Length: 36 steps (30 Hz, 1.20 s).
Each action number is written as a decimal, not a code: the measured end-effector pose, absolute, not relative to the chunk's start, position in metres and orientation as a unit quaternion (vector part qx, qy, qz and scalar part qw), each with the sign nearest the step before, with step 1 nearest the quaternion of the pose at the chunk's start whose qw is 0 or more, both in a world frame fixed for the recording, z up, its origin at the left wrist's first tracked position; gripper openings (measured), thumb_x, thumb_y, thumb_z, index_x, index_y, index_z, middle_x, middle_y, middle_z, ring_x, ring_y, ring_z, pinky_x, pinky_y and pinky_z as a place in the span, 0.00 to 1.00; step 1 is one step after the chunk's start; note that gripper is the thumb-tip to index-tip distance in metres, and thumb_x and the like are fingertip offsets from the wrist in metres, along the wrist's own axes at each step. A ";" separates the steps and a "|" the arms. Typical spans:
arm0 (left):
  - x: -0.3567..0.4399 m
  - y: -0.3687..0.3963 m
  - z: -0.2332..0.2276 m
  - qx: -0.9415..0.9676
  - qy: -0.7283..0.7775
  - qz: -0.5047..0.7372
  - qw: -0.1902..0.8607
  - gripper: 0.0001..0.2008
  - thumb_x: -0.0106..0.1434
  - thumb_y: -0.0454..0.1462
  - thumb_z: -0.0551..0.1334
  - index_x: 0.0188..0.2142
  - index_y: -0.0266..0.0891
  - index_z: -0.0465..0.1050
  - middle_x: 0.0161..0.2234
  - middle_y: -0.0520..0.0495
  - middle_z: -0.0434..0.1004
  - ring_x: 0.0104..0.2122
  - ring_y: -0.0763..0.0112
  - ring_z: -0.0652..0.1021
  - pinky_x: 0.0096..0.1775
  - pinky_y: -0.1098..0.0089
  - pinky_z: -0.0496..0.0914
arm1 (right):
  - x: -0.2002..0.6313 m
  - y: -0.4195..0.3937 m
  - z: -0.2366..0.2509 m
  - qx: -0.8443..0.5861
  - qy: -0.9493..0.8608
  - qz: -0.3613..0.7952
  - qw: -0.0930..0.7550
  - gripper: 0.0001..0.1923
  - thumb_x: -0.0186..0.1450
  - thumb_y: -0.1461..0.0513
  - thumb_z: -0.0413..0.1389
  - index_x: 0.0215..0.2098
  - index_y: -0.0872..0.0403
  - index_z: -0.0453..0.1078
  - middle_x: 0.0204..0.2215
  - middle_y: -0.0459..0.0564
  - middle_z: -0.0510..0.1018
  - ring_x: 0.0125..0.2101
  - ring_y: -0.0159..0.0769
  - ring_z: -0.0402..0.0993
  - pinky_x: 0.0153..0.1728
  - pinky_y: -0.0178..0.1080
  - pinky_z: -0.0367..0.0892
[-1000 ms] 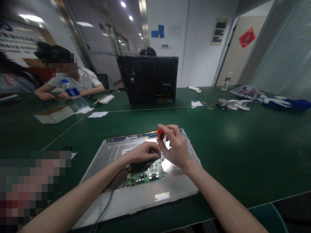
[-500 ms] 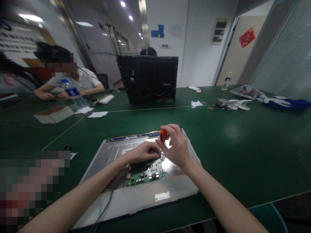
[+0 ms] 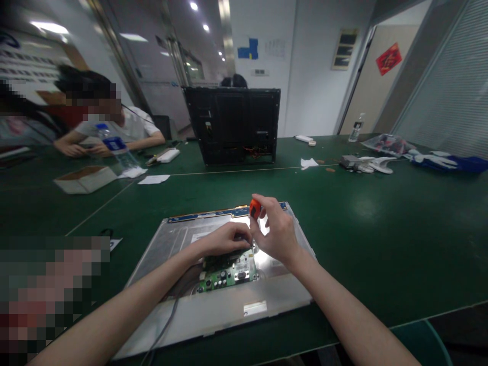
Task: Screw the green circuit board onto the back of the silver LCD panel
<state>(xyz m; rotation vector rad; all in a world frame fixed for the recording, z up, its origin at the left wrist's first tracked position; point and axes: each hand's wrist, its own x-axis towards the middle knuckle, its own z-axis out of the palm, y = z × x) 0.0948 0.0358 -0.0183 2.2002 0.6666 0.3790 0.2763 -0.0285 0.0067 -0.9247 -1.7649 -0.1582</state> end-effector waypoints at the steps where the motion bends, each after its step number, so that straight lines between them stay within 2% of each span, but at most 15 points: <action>1: 0.095 0.036 -0.018 0.867 0.262 0.150 0.396 0.03 0.57 0.30 0.65 0.32 0.36 0.78 0.30 0.51 0.78 0.31 0.70 0.76 0.37 0.74 0.68 | 0.276 -0.028 0.006 -0.391 -0.742 -0.065 0.540 0.24 0.65 0.65 0.53 0.59 0.49 0.58 0.37 0.48 0.72 0.29 0.32 0.72 0.22 0.33 0.72; 7: 0.095 0.035 -0.016 0.871 0.259 0.152 0.389 0.04 0.57 0.29 0.65 0.32 0.35 0.78 0.31 0.50 0.78 0.32 0.70 0.76 0.38 0.74 0.68 | 0.278 -0.027 0.005 -0.385 -0.734 -0.058 0.557 0.20 0.66 0.60 0.58 0.54 0.49 0.59 0.37 0.47 0.68 0.27 0.30 0.70 0.20 0.32 0.70; 14: 0.095 0.035 -0.015 0.869 0.260 0.150 0.393 0.04 0.57 0.29 0.65 0.31 0.36 0.78 0.30 0.51 0.78 0.32 0.70 0.76 0.37 0.74 0.68 | 0.279 -0.028 0.008 -0.379 -0.753 -0.059 0.535 0.22 0.66 0.63 0.58 0.57 0.46 0.61 0.39 0.48 0.68 0.28 0.31 0.69 0.22 0.33 0.72; 19: 0.095 0.035 -0.016 0.863 0.258 0.155 0.405 0.04 0.56 0.28 0.64 0.31 0.35 0.78 0.30 0.51 0.77 0.31 0.71 0.75 0.36 0.74 0.68 | 0.277 -0.028 0.007 -0.391 -0.750 -0.058 0.530 0.26 0.66 0.65 0.55 0.61 0.49 0.57 0.37 0.47 0.71 0.25 0.30 0.70 0.22 0.33 0.71; 26: 0.095 0.034 -0.016 0.864 0.259 0.150 0.405 0.04 0.56 0.29 0.64 0.32 0.35 0.78 0.28 0.52 0.77 0.30 0.71 0.75 0.36 0.74 0.67 | 0.277 -0.028 0.004 -0.396 -0.740 -0.057 0.540 0.22 0.65 0.64 0.54 0.57 0.51 0.57 0.32 0.45 0.72 0.24 0.29 0.70 0.20 0.30 0.69; 31: 0.095 0.034 -0.015 0.869 0.264 0.150 0.390 0.04 0.56 0.29 0.64 0.31 0.35 0.78 0.29 0.51 0.78 0.31 0.70 0.75 0.37 0.74 0.67 | 0.278 -0.027 0.004 -0.384 -0.739 -0.056 0.551 0.20 0.66 0.60 0.58 0.53 0.49 0.58 0.35 0.46 0.70 0.25 0.29 0.70 0.19 0.30 0.68; 36: 0.095 0.033 -0.014 0.871 0.264 0.149 0.388 0.04 0.56 0.29 0.65 0.32 0.35 0.78 0.30 0.51 0.78 0.32 0.70 0.76 0.37 0.73 0.67 | 0.280 -0.027 0.005 -0.381 -0.745 -0.057 0.544 0.19 0.66 0.61 0.59 0.54 0.48 0.60 0.38 0.46 0.68 0.23 0.26 0.67 0.19 0.31 0.67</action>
